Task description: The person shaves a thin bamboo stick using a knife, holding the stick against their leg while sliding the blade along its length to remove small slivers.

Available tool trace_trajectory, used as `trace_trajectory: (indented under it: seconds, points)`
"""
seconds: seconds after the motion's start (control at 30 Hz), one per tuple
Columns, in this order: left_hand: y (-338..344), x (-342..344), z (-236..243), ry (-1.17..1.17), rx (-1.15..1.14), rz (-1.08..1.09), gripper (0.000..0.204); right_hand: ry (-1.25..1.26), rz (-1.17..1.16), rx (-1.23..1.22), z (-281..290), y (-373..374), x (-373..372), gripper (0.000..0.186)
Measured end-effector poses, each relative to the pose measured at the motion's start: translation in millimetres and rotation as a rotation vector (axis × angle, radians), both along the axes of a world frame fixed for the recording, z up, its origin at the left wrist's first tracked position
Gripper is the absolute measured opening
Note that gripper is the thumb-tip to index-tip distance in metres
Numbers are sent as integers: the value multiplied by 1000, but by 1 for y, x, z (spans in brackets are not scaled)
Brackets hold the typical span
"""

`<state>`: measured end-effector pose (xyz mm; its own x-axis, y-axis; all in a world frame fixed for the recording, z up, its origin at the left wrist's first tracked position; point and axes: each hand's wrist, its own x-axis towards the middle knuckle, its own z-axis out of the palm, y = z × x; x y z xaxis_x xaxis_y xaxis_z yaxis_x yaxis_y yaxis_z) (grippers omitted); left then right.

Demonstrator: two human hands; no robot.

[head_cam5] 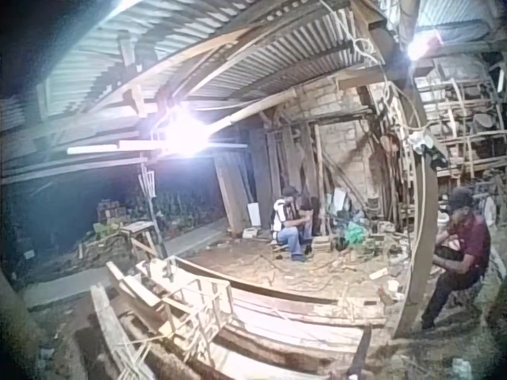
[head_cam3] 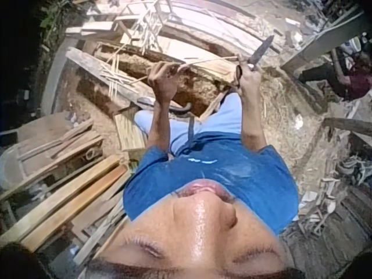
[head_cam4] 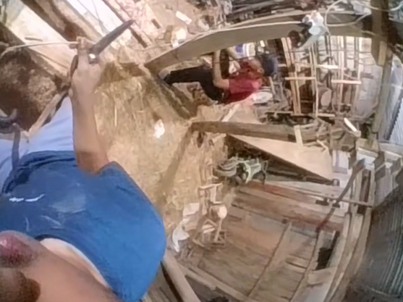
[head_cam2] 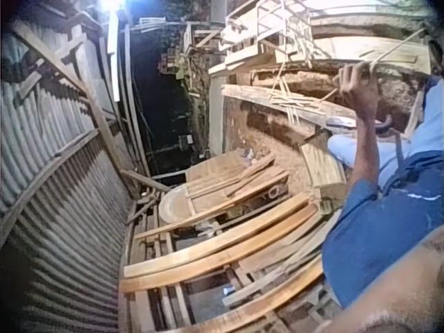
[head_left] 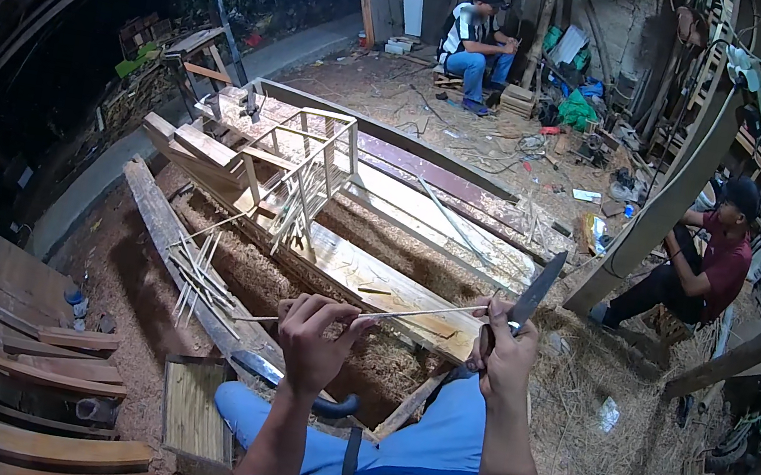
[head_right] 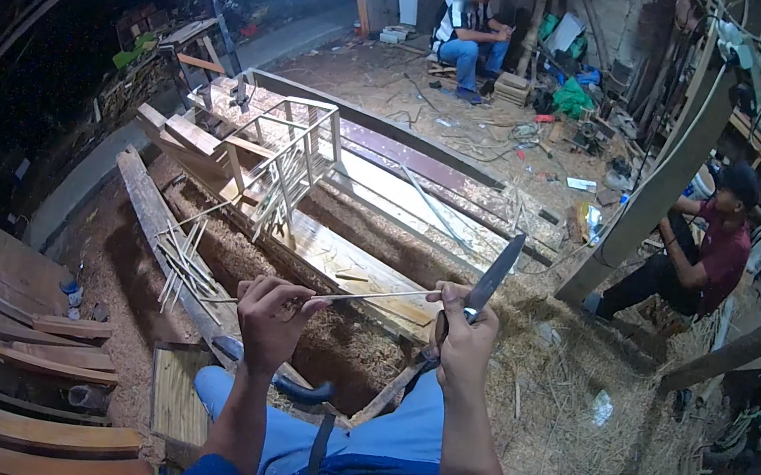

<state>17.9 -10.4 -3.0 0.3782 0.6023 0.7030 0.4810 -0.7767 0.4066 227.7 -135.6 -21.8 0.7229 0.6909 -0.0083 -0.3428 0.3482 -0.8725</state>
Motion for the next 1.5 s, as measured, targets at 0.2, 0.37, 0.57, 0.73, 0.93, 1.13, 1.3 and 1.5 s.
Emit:
trace_trajectory:
  seconds: [0.2,0.37,0.57,0.73,0.93,1.13,1.3,1.5]
  points:
    - [2,0,0,-60,-29,-29,20,-15,-13,10,1,4,0,25]
    - [2,-2,-1,-67,-25,-2,22,-25,-19,15,2,6,-3,24]
    - [2,-9,-4,-95,-46,8,22,-1,-2,21,12,8,-11,23]
    - [-5,-10,-6,-76,-77,-1,16,-16,-11,-6,8,7,-12,21]
    - [-14,-22,-23,-9,-116,-4,9,-2,9,-47,-3,10,-15,20]
    - [-19,-41,-39,-161,-416,-25,9,30,119,-61,-11,23,-28,25]
    - [-29,-65,-48,-131,-568,99,13,55,292,-57,-17,38,-43,33]
    - [-36,-91,-69,-199,-535,229,15,60,520,-97,-35,63,-69,44]
